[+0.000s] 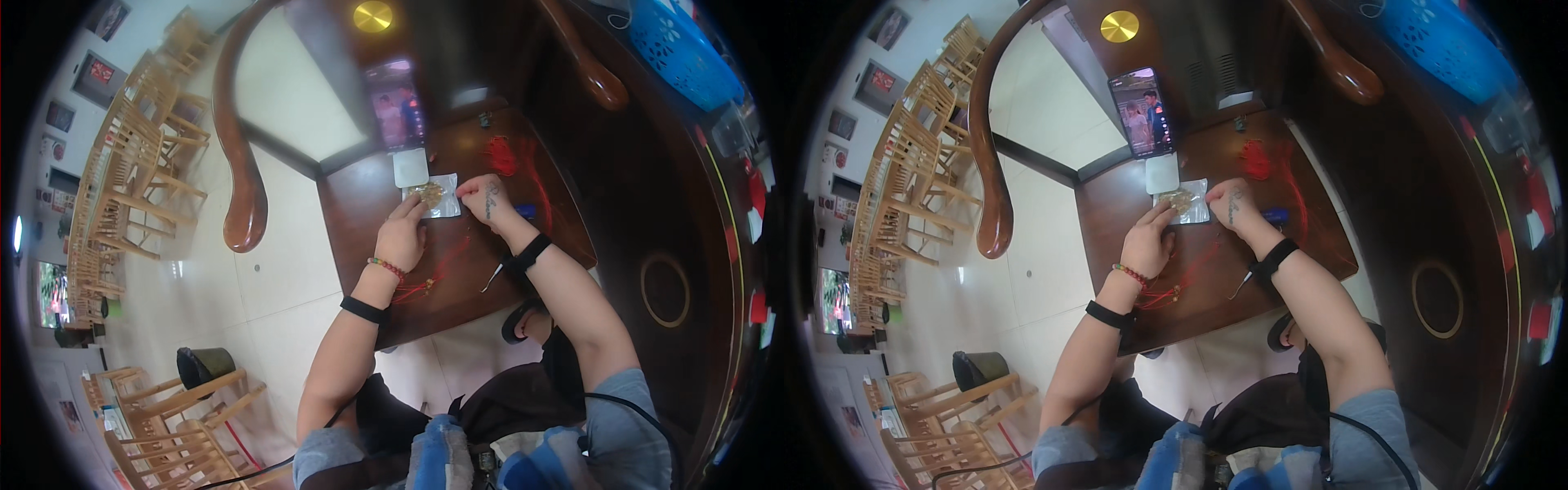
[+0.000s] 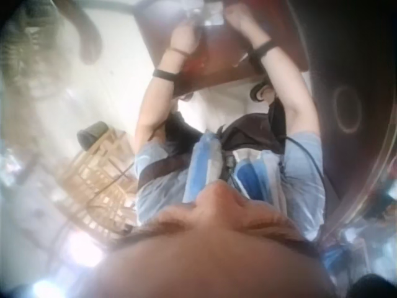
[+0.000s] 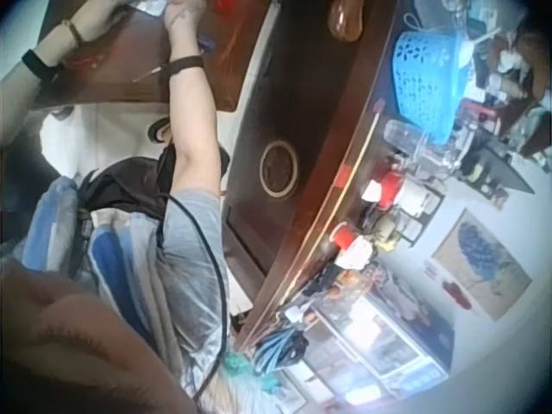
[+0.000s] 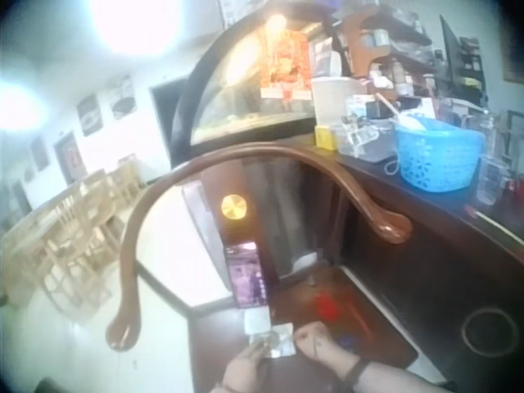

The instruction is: The person braids red cord by hand, holding the cord and crossing strands to form a pattern while referencing a phone screen.

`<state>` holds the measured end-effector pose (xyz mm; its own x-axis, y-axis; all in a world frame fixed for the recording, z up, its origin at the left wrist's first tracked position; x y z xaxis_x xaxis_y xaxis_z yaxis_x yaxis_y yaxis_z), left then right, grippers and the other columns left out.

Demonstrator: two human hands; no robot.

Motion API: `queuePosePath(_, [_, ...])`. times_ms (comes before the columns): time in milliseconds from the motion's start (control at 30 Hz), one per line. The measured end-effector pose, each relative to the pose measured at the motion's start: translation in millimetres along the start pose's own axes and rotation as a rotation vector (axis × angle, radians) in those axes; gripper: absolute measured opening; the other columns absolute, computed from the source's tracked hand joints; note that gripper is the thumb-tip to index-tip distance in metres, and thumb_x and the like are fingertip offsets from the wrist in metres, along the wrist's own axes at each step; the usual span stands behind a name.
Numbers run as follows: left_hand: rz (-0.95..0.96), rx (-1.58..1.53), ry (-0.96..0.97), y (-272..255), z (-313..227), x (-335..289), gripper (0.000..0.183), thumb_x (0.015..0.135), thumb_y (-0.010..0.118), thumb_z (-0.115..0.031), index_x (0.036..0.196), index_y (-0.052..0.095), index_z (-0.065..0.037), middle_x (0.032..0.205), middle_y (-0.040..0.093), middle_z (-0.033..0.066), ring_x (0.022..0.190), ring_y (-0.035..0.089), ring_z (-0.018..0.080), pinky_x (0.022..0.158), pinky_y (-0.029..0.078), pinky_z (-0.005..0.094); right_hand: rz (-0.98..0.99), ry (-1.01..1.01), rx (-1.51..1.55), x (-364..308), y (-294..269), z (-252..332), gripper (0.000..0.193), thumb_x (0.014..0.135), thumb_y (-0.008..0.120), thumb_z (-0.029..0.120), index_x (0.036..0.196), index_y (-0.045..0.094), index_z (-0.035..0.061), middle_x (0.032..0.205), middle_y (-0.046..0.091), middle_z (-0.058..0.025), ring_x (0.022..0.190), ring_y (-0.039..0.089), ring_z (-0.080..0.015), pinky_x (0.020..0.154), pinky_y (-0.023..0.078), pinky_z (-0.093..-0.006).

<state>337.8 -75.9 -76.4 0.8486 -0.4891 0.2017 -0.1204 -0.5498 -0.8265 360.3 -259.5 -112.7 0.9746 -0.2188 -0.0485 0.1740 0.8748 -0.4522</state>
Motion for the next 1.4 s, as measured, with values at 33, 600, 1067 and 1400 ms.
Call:
queuePosePath(33, [-0.001, -0.017, 0.009, -1, 1, 0, 0.039, 0.076, 0.061, 0.001, 0.115, 0.059, -0.004, 0.13, 0.054, 0.0164, 0.117, 0.053, 0.0353, 0.096, 0.046, 0.0442, 0.011, -0.002, -0.006, 2, 4, 1, 0.01, 0.071, 0.063, 0.008, 0.072, 0.072, 0.0026, 0.072, 0.068, -0.0152, 0.067, 0.067, -0.0263, 0.066, 0.053, -0.034])
queuePosePath(600, [-0.108, -0.097, -0.004, -9, 9, 2, 0.032, 0.075, 0.056, 0.003, 0.105, 0.064, -0.004, 0.121, 0.06, 0.0149, 0.104, 0.06, 0.0353, 0.088, 0.051, 0.0412, -0.06, 0.104, -0.02, 3, -1, -7, 0.011, 0.069, 0.07, 0.011, 0.077, 0.073, 0.0049, 0.067, 0.067, -0.006, 0.062, 0.063, -0.0158, 0.063, 0.05, -0.029])
queuePosePath(1067, [-0.113, -0.086, -0.018, -4, 12, 3, 0.034, 0.074, 0.053, 0.005, 0.104, 0.066, -0.005, 0.12, 0.061, 0.014, 0.104, 0.06, 0.0346, 0.088, 0.051, 0.042, 0.026, -0.012, -0.044, 10, 15, 6, 0.018, 0.067, 0.074, 0.006, 0.084, 0.073, 0.0016, 0.073, 0.07, -0.0083, 0.067, 0.065, -0.0151, 0.065, 0.051, -0.028])
queuePosePath(1400, [-0.076, -0.089, -0.043, -1, 14, 2, 0.035, 0.075, 0.053, 0.004, 0.106, 0.065, -0.006, 0.122, 0.06, 0.013, 0.109, 0.058, 0.0331, 0.091, 0.048, 0.0425, -0.045, -0.126, -0.397, 3, 20, 29, 0.015, 0.073, 0.068, 0.018, 0.082, 0.074, 0.0078, 0.08, 0.069, -0.0145, 0.077, 0.068, -0.0312, 0.072, 0.053, -0.038])
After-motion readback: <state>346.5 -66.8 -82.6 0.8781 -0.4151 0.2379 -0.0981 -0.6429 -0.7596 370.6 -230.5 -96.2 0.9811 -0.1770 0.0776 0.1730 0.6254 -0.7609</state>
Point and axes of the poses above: each hand's wrist, its own x-axis towards the middle knuckle, its own y-axis out of the palm, z = x × y, the point moved 8 cm from there along x, towards the middle knuckle
